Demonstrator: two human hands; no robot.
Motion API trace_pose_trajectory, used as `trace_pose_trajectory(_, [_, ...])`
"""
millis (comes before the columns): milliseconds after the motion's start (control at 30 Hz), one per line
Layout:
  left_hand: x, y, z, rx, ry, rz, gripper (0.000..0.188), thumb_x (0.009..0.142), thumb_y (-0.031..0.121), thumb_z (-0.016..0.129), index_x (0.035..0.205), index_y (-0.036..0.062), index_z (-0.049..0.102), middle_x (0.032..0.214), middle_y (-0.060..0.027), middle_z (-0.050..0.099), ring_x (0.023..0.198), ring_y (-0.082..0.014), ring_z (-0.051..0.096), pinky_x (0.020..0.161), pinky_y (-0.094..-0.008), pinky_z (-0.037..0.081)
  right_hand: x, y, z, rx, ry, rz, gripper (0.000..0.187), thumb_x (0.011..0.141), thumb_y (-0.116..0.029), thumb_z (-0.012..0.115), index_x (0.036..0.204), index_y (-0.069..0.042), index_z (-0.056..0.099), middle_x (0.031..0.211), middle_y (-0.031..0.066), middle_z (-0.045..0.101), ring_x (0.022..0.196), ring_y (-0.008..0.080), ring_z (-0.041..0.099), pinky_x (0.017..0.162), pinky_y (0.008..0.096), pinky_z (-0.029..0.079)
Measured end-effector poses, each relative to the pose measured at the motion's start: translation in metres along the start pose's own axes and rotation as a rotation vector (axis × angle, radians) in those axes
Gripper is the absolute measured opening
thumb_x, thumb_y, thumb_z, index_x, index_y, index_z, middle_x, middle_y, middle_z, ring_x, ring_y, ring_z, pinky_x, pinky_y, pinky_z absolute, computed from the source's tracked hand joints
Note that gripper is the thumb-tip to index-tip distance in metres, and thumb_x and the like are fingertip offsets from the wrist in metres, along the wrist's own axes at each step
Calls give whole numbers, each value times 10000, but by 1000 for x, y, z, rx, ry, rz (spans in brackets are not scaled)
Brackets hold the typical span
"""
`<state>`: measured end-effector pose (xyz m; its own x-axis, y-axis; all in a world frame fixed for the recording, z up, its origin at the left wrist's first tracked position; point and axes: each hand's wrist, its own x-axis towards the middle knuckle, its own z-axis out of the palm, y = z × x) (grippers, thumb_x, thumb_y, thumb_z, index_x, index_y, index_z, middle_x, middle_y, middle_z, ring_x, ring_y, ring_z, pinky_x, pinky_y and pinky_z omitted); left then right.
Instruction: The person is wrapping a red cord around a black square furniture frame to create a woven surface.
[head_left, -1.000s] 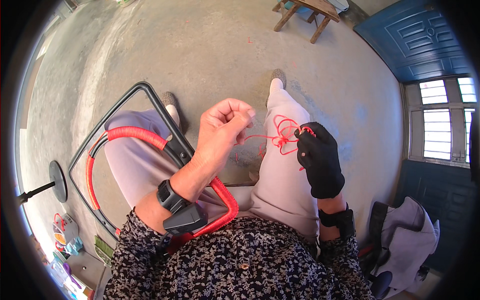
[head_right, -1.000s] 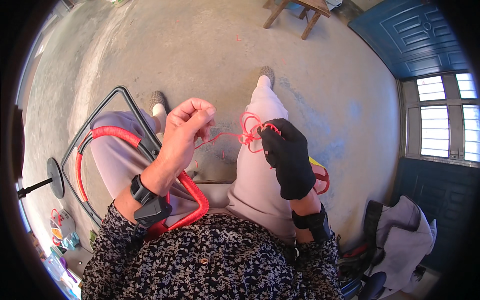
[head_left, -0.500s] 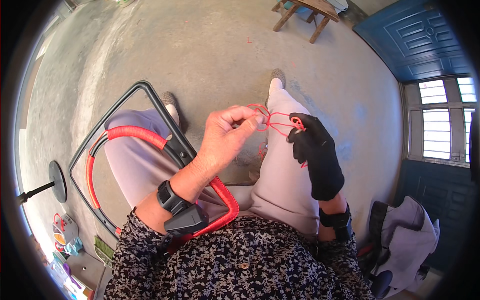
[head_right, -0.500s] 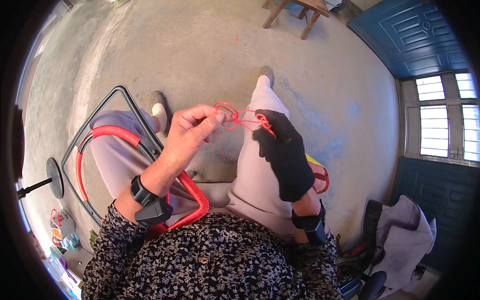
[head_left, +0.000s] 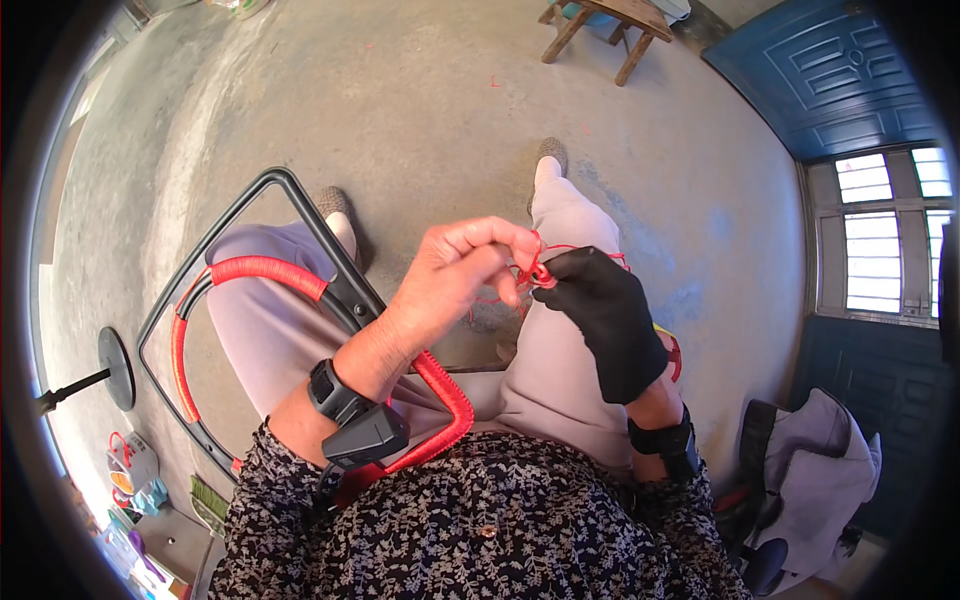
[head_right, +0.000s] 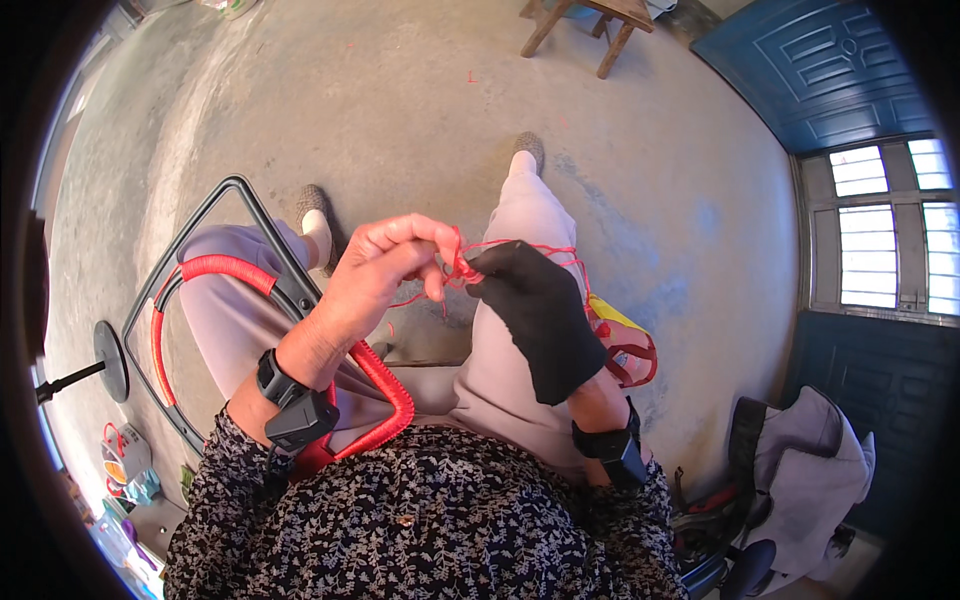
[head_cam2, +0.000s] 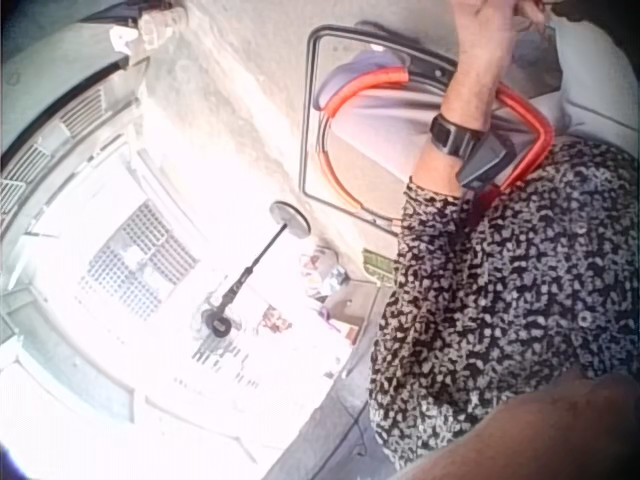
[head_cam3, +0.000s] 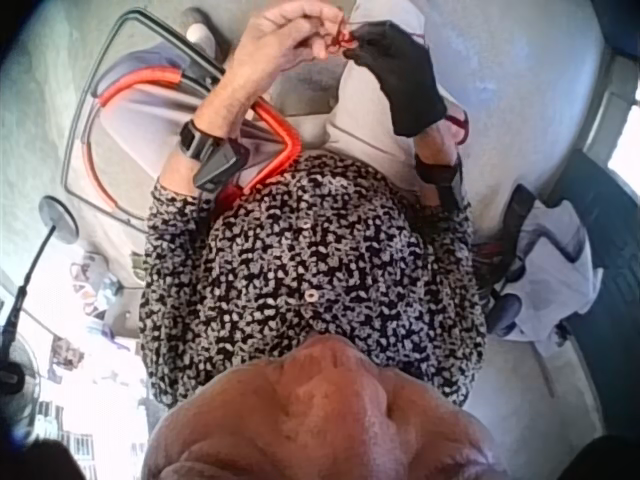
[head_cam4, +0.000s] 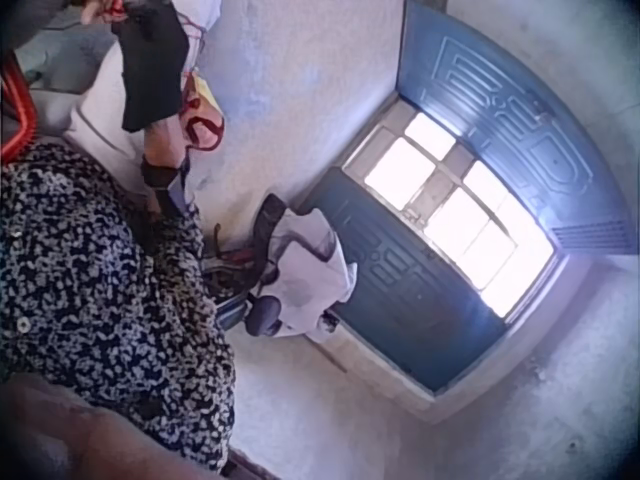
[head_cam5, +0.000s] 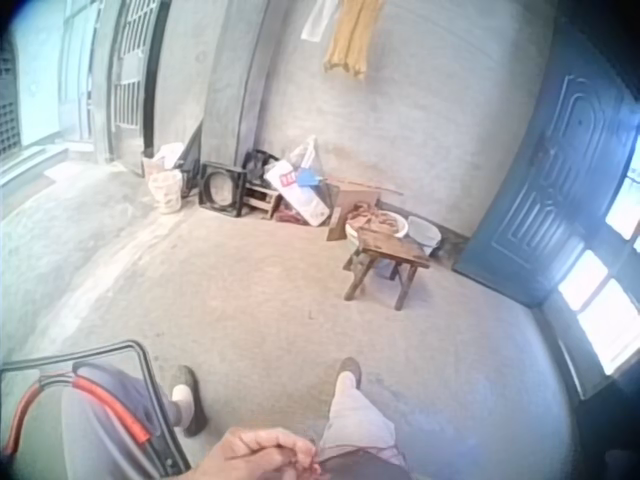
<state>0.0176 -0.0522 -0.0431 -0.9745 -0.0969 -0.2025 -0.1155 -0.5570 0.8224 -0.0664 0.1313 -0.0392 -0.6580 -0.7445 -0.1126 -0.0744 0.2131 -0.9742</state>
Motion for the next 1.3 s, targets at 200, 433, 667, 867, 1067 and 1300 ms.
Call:
trace_pose_trajectory(200, [-4, -5, 7, 530, 3, 217, 200, 796, -14, 658, 988, 41, 651, 721, 16, 571, 616, -42, 505, 579, -197, 434, 6, 19, 11, 267, 71, 113, 301, 810, 2, 648, 1087, -12, 531, 958, 66, 608, 852, 111, 600, 739, 245, 496])
trace_pose_trajectory(433, [-6, -3, 8, 631, -52, 203, 199, 807, -37, 610, 995, 17, 645, 698, 13, 543, 646, -50, 493, 610, -218, 435, 13, 18, 9, 367, 68, 172, 343, 791, 52, 613, 1115, -11, 519, 961, 66, 609, 895, 115, 592, 753, 253, 495])
trace_pose_trajectory(667, [-6, 1, 5, 724, -161, 192, 235, 783, -61, 534, 982, 8, 639, 734, -22, 600, 677, -65, 545, 652, -230, 467, 12, 19, 1, 81, -84, 12, 297, 811, -2, 640, 1096, -22, 559, 935, 31, 605, 864, 87, 566, 736, 225, 470])
trace_pose_trajectory(867, [-5, 0, 10, 637, 23, 117, 141, 843, -1, 591, 976, 10, 636, 769, -7, 634, 699, -41, 563, 649, -212, 468, 14, 20, 2, 155, 30, 114, 259, 808, -7, 663, 1055, -18, 586, 912, 8, 599, 855, 84, 560, 743, 229, 461])
trace_pose_trajectory(1067, [-4, -1, 6, 733, 155, 200, 73, 852, 10, 606, 922, 10, 623, 751, 7, 622, 684, -33, 561, 642, -203, 466, 12, 7, -10, -16, 331, 27, 279, 845, 62, 555, 1117, 0, 573, 1022, 64, 610, 918, 136, 596, 837, 269, 477])
trace_pose_trajectory(1300, [-3, -4, 6, 660, 165, 248, 72, 850, -1, 591, 916, 6, 619, 755, 12, 616, 690, -33, 555, 646, -202, 463, 9, -23, -22, -473, 645, -218, 339, 804, 56, 576, 1131, -32, 581, 844, 61, 623, 753, 97, 589, 687, 242, 487])
